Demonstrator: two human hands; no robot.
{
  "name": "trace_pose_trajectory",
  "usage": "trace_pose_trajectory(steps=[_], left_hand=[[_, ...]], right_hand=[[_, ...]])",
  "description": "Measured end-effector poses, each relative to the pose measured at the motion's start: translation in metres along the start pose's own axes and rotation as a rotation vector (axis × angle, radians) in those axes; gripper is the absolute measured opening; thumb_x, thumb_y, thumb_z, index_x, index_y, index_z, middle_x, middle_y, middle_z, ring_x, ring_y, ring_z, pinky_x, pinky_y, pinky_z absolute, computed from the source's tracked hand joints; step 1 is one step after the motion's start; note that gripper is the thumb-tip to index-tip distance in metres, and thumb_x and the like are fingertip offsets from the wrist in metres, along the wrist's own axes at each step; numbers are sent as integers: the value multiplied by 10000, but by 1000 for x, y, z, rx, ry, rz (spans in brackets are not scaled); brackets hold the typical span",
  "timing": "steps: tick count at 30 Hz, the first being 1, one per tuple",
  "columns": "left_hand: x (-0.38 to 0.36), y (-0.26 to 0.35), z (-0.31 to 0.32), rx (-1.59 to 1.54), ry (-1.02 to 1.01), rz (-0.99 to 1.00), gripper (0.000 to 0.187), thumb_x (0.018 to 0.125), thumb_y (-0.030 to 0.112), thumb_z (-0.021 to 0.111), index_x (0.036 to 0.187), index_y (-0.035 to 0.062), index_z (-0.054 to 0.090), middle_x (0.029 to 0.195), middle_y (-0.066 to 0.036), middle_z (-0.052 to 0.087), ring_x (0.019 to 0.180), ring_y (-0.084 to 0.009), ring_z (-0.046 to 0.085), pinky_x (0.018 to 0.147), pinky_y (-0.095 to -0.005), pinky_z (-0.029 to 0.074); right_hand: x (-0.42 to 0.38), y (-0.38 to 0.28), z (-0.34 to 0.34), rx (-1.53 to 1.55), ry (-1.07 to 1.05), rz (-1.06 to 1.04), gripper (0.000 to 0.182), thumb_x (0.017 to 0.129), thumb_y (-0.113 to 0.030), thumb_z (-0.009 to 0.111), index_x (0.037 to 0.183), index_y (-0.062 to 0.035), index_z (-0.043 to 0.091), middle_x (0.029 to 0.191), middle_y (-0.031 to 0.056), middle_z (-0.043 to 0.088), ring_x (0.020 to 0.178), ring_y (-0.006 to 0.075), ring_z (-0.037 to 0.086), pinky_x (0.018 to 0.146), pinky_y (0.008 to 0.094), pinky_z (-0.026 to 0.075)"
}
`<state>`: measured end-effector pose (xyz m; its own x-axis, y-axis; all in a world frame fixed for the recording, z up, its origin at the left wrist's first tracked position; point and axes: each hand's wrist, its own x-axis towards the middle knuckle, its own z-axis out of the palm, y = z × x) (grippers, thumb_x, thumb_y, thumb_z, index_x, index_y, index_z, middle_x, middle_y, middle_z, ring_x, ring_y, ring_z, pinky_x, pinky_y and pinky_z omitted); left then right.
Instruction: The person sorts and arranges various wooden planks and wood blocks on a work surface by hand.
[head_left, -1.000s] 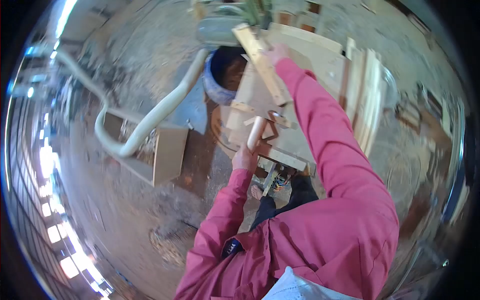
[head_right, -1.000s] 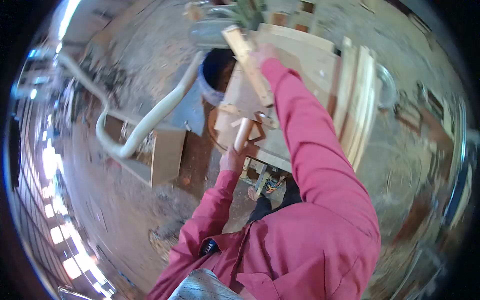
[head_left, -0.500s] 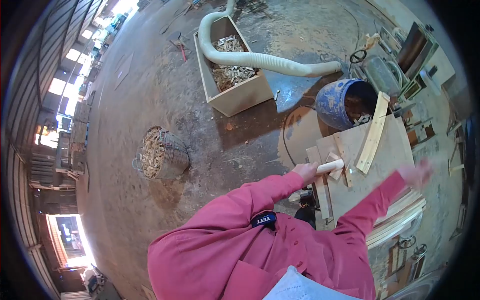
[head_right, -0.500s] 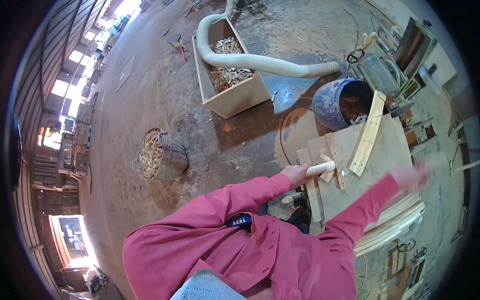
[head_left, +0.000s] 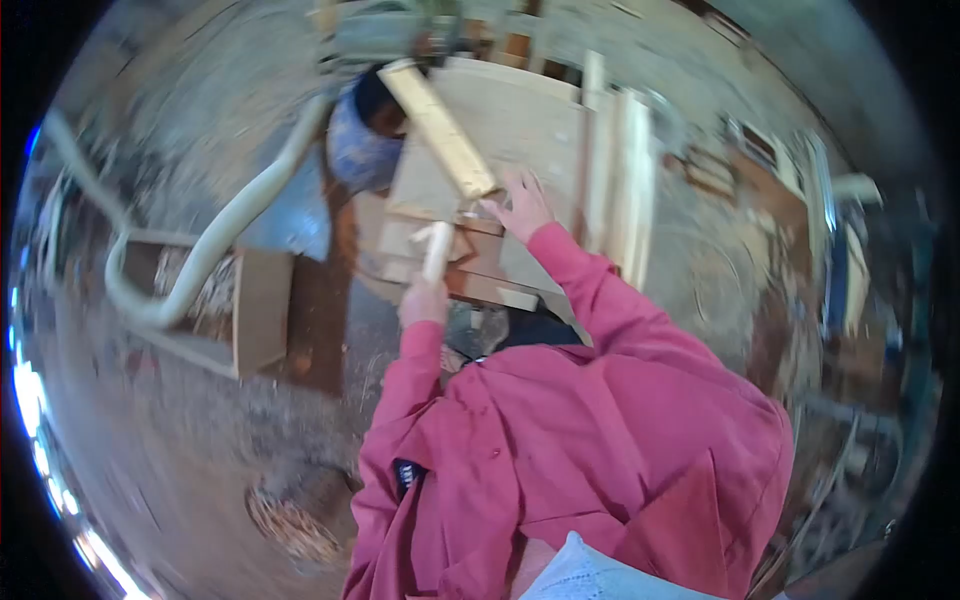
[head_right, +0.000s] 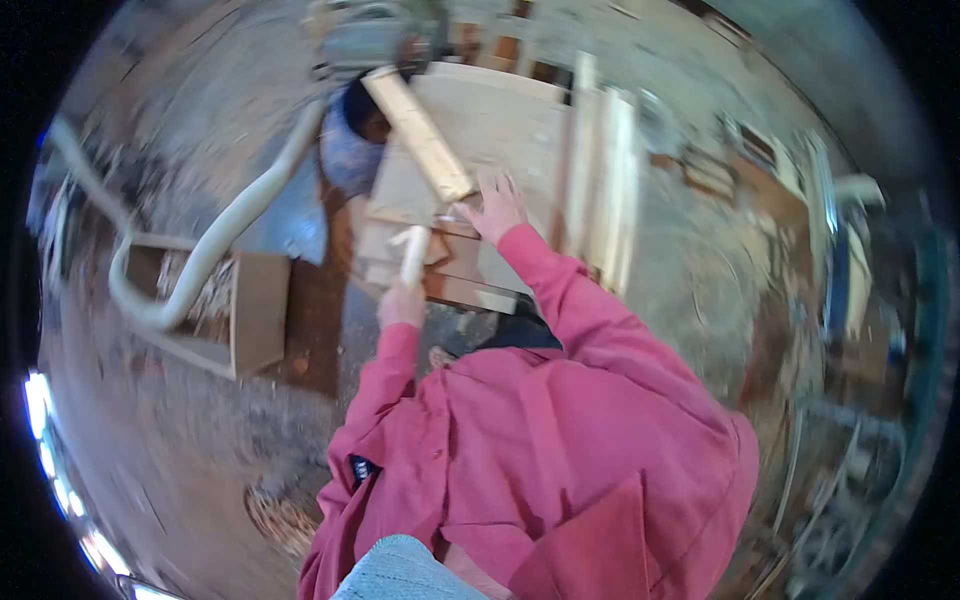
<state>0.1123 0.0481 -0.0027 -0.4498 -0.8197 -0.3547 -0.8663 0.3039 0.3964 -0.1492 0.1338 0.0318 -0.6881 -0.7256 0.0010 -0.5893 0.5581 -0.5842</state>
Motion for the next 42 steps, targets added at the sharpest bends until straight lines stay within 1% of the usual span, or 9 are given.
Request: trace_pose_trajectory(steps=[2, 6, 12, 21, 26, 31, 34, 41, 42], left_hand=[[1, -2, 2, 38, 51, 76, 474, 949, 484, 678, 1061, 40, 556, 907, -267, 722, 879, -484, 705, 772, -587, 554], [0, -1, 7, 45, 71, 100, 484, 958, 486, 667, 1046, 23, 562, 909, -278, 720, 892, -492, 701, 782, -587, 550], [2, 7, 1, 35, 62, 97, 498, 967, 492, 651, 1044, 6, 571, 926, -294, 717, 893, -501, 696, 780, -587, 546], [1, 8, 3, 45, 67, 60, 537, 960, 536, 648, 1059, 13, 579, 918, -298, 712, 880, -503, 692, 768, -589, 541], [1, 7, 3, 61, 82, 86, 544, 959, 544, 645, 1052, 13, 574, 916, -300, 711, 882, -505, 691, 772, -589, 541], [1, 8, 1, 51, 60, 60, 539, 961, 536, 645, 1045, 8, 570, 918, -301, 711, 888, -506, 692, 783, -590, 542], [2, 7, 2, 57, 65, 60, 539, 961, 535, 646, 1041, 8, 572, 916, -300, 711, 888, -508, 692, 785, -591, 543], [3, 4, 4, 51, 65, 67, 551, 950, 554, 653, 1029, 13, 581, 897, -294, 714, 879, -503, 696, 778, -590, 545], [3, 6, 2, 47, 67, 63, 551, 950, 554, 653, 1029, 13, 581, 897, -294, 714, 879, -503, 696, 778, -590, 545]], right_hand=[[-6, 37, -29, -264, 160, 67, 787, 878, -470, 751, 1498, -67, 483, 1545, 306, 402, 1465, 471, 346, 1187, 543, 333], [-14, 81, -63, -332, 249, 149, 824, 906, -484, 713, 1538, -45, 417, 1551, 323, 383, 1493, 480, 287, 1223, 553, 240], [-11, 106, -56, -769, 190, 122, 753, 940, -519, 634, 1519, -67, 471, 1559, 325, 375, 1500, 483, 278, 1224, 621, 186], [2, 92, -34, -584, 177, 26, 805, 934, -576, 618, 1524, -49, 469, 1595, 384, 266, 1510, 555, 189, 1219, 683, 92], [-1, 76, -27, -608, 114, -10, 826, 931, -594, 623, 1535, -57, 448, 1639, 299, 257, 1534, 491, 197, 1227, 658, 129], [17, 102, -16, -306, 257, -22, 501, 960, -271, 582, 1425, -90, 541, 1507, 206, 438, 1475, 401, 334, 1155, 621, 281], [24, 107, -25, -542, 387, 28, 433, 931, -158, 542, 1360, -106, 576, 1393, 187, 517, 1419, 364, 398, 1089, 583, 339], [34, 108, -43, -667, 349, 229, 389, 949, -208, 540, 1291, -50, 634, 1357, 159, 562, 1423, 371, 387, 1056, 557, 335], [27, 108, -43, -732, 381, 127, 381, 946, -209, 553, 1272, -42, 656, 1357, 172, 559, 1442, 384, 365, 1066, 574, 315]])
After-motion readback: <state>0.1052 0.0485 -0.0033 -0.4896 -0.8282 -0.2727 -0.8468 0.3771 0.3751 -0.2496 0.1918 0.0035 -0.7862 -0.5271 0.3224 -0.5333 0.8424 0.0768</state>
